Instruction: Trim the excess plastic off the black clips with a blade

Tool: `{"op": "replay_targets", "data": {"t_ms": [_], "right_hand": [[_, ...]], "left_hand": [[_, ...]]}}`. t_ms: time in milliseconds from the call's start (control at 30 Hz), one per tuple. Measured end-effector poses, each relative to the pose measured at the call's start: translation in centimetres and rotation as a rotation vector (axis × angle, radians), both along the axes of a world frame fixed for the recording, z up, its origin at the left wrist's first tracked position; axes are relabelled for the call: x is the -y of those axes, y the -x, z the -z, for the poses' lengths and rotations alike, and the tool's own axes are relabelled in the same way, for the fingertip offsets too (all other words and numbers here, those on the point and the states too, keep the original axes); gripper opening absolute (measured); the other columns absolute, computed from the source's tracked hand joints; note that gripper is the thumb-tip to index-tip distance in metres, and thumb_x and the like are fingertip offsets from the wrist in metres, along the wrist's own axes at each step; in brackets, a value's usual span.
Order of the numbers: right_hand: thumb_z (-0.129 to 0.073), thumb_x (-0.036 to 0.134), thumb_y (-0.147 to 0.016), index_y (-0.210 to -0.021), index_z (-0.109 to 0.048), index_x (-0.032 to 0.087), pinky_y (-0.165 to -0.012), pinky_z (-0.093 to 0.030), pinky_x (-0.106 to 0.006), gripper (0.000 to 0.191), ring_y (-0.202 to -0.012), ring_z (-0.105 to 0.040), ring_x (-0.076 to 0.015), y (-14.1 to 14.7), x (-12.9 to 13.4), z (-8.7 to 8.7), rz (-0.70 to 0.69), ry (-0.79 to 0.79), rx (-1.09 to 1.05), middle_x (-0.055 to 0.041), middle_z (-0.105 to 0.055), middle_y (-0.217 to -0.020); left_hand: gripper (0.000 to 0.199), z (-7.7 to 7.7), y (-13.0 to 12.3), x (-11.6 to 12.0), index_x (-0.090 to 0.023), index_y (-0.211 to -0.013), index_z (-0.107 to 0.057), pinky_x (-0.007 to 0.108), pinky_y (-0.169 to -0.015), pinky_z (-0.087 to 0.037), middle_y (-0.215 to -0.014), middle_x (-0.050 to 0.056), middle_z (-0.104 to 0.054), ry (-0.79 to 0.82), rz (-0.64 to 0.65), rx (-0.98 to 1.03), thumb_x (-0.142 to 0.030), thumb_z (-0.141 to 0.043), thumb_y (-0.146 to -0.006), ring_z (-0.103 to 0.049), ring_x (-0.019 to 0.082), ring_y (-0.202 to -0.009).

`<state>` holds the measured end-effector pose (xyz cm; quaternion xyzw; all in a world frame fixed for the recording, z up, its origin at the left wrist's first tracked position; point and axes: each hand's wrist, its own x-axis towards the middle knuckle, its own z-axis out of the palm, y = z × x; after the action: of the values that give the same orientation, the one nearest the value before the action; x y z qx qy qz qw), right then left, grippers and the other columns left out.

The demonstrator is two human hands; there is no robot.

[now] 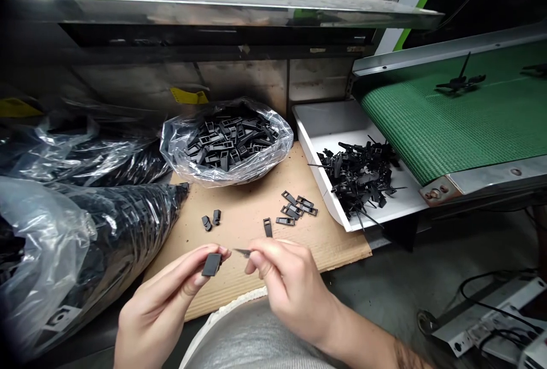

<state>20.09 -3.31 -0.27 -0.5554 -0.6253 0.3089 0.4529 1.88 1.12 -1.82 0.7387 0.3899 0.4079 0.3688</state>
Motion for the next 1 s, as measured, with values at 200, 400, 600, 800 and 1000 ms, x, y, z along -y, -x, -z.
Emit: {"op": "replay_targets", "data": {"t_ms": [200, 400, 600, 800, 1000], "right_hand": [[-0.043, 0.02, -0.089, -0.073, -0.058, 0.017, -0.053, -0.035, -0.023, 0.022, -0.056, -0.047, -0.0112, 1.5, -0.6, 0.1, 0.004, 0.017, 0.092, 0.0, -0.054, -0.062], [-0.043, 0.02, -0.088, -0.068, -0.059, 0.016, -0.053, -0.035, -0.022, 0.025, -0.055, -0.047, -0.0108, 1.6, -0.7, -0.2, -0.064, 0.048, 0.077, 0.0, -0.053, -0.06], [-0.047, 0.024, -0.086, -0.067, -0.056, 0.016, -0.052, -0.035, -0.02, 0.023, -0.054, -0.046, -0.0093, 1.4, -0.9, -0.5, -0.092, 0.08, -0.049, 0.0024, -0.05, -0.057], [-0.055, 0.031, -0.081, -0.072, -0.049, 0.018, -0.052, -0.036, -0.02, 0.017, -0.057, -0.045, -0.009, 1.0, -2.4, 0.3, 0.086, 0.164, -0.142, 0.0035, -0.049, -0.064], [-0.051, 0.024, -0.084, -0.075, -0.055, 0.017, -0.053, -0.037, -0.019, 0.012, -0.057, -0.046, -0.0087, 0.8, -1.8, 0.6, 0.081, 0.123, -0.182, 0.0032, -0.052, -0.064]], "left_hand": [[0.038, 0.0, -0.1, -0.1, -0.036, -0.107, -0.06, 0.012, -0.087, -0.045, -0.103, -0.011, -0.068, -0.033, 0.006, -0.022, -0.012, -0.057, -0.079, -0.063, 0.008, -0.093], [0.035, 0.3, 0.0, 0.1, -0.032, -0.106, -0.062, 0.015, -0.084, -0.048, -0.101, -0.007, -0.069, -0.068, -0.031, -0.021, -0.012, -0.057, -0.078, -0.064, 0.01, -0.091], [0.029, 0.6, -0.8, -0.4, -0.028, -0.103, -0.065, 0.019, -0.082, -0.049, -0.099, -0.002, -0.069, 0.01, -0.046, -0.02, -0.014, -0.058, -0.078, -0.064, 0.013, -0.089], [0.018, 0.1, -1.1, -1.0, -0.026, -0.091, -0.07, 0.02, -0.06, -0.046, -0.071, 0.0, -0.058, 0.19, -0.017, 0.047, -0.024, -0.06, -0.076, -0.056, 0.012, -0.066], [0.027, -0.6, -1.8, -0.4, -0.022, -0.092, -0.06, 0.027, -0.06, -0.048, -0.079, 0.002, -0.064, 0.766, 0.093, 0.426, -0.043, -0.061, -0.074, -0.06, 0.014, -0.059]]}}
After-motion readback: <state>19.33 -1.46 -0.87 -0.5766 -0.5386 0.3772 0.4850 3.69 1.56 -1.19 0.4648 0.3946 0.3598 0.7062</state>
